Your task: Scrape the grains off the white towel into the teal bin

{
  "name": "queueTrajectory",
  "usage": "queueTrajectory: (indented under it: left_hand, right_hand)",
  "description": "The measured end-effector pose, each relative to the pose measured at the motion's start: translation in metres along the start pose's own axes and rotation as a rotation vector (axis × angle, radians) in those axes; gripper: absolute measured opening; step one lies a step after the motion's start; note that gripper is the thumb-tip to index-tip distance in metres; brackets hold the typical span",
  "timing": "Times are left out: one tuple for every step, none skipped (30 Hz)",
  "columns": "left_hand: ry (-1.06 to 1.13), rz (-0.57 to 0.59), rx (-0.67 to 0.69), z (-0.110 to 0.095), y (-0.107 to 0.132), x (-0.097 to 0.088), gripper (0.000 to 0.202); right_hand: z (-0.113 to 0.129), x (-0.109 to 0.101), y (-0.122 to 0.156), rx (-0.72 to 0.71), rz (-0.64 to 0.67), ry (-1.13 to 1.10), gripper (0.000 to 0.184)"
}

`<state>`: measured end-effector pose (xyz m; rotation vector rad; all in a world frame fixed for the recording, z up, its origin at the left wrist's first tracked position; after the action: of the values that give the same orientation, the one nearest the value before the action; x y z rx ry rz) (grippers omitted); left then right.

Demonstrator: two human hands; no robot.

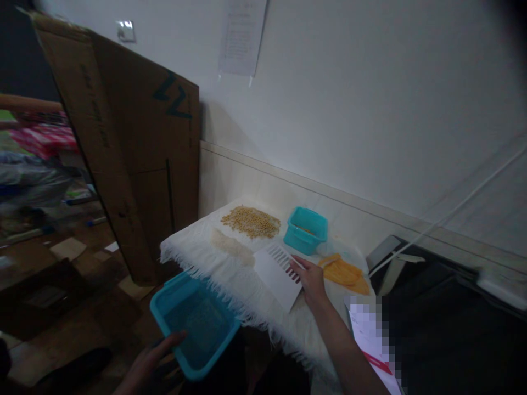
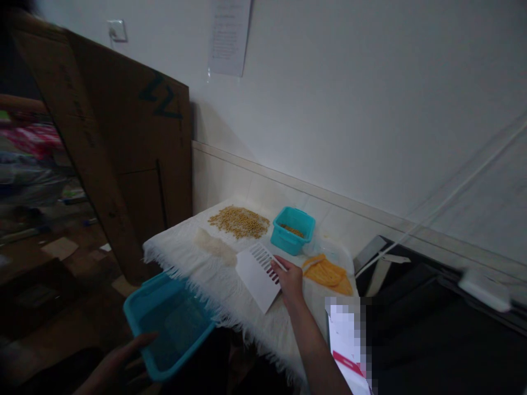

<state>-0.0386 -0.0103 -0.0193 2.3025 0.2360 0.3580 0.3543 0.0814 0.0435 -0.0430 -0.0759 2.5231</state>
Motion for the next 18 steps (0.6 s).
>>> queueTrajectory:
  left_hand:
    - [0.003,0.007,0.003,0.0,0.001,0.0,0.084]
    - [0.011,0.008,-0.005,-0.001,0.002,0.001,0.082]
    - [0.019,0.003,-0.016,-0.002,0.003,0.001,0.08]
    - [0.021,-0.004,-0.027,-0.003,0.003,0.001,0.078]
    - [0.021,-0.012,-0.04,-0.005,0.004,0.001,0.078]
    - [0.018,-0.018,-0.052,-0.006,0.004,0.001,0.079]
    - [0.014,-0.019,-0.059,-0.007,0.003,0.001,0.081]
    - [0.011,-0.015,-0.059,-0.007,0.003,0.0,0.081]
    - [0.012,-0.007,-0.054,-0.008,0.003,0.0,0.08]
    - [0.019,0.002,-0.045,-0.008,0.004,0.0,0.079]
    - [0.028,0.009,-0.034,-0.007,0.004,-0.001,0.075]
    - [0.036,0.014,-0.025,-0.007,0.005,-0.001,0.07]
    - [0.04,0.016,-0.017,-0.007,0.006,0.0,0.065]
    - [0.043,0.016,-0.012,-0.007,0.008,0.0,0.06]
    - [0.043,0.017,-0.008,-0.007,0.01,0.001,0.055]
    - [0.045,0.019,-0.006,-0.008,0.011,0.001,0.052]
    - [0.048,0.017,-0.006,-0.008,0.013,0.002,0.05]
    - [0.053,0.012,-0.006,-0.009,0.016,0.003,0.049]
  right_hand:
    - [0.0,0.002,0.003,0.009,0.012,-0.003,0.068]
    - [0.001,0.004,0.006,0.016,0.022,-0.006,0.068]
    - [0.001,0.006,0.009,0.022,0.03,-0.01,0.067]
    - [0.001,0.007,0.011,0.029,0.037,-0.016,0.067]
    - [0.001,0.009,0.013,0.036,0.043,-0.022,0.067]
    - [0.002,0.01,0.015,0.041,0.05,-0.022,0.067]
    - [0.002,0.012,0.017,0.043,0.055,-0.018,0.066]
    - [0.002,0.013,0.018,0.044,0.061,-0.011,0.066]
    - [0.002,0.014,0.019,0.039,0.065,-0.002,0.064]
    - [0.003,0.015,0.021,0.028,0.07,0.007,0.063]
    - [0.003,0.016,0.022,0.016,0.074,0.015,0.062]
    - [0.004,0.018,0.024,0.009,0.081,0.021,0.061]
    - [0.005,0.021,0.027,0.006,0.093,0.027,0.061]
    - [0.006,0.024,0.03,0.008,0.109,0.032,0.061]
    - [0.008,0.028,0.034,0.015,0.131,0.037,0.062]
    - [0.009,0.032,0.039,0.024,0.159,0.041,0.064]
    - [0.01,0.037,0.044,0.03,0.192,0.047,0.064]
    - [0.01,0.042,0.05,0.03,0.228,0.055,0.065]
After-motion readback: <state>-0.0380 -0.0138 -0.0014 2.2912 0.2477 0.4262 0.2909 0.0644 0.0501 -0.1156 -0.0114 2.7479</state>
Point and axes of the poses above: each hand's wrist, its own y-axis away from the middle knuckle, its own x-axis out of the palm, z = x × y, the point moved 1 cm from there along -y, towards the middle knuckle, and after that the axes turned 2 degrees about -y, right-handed, at the moved point
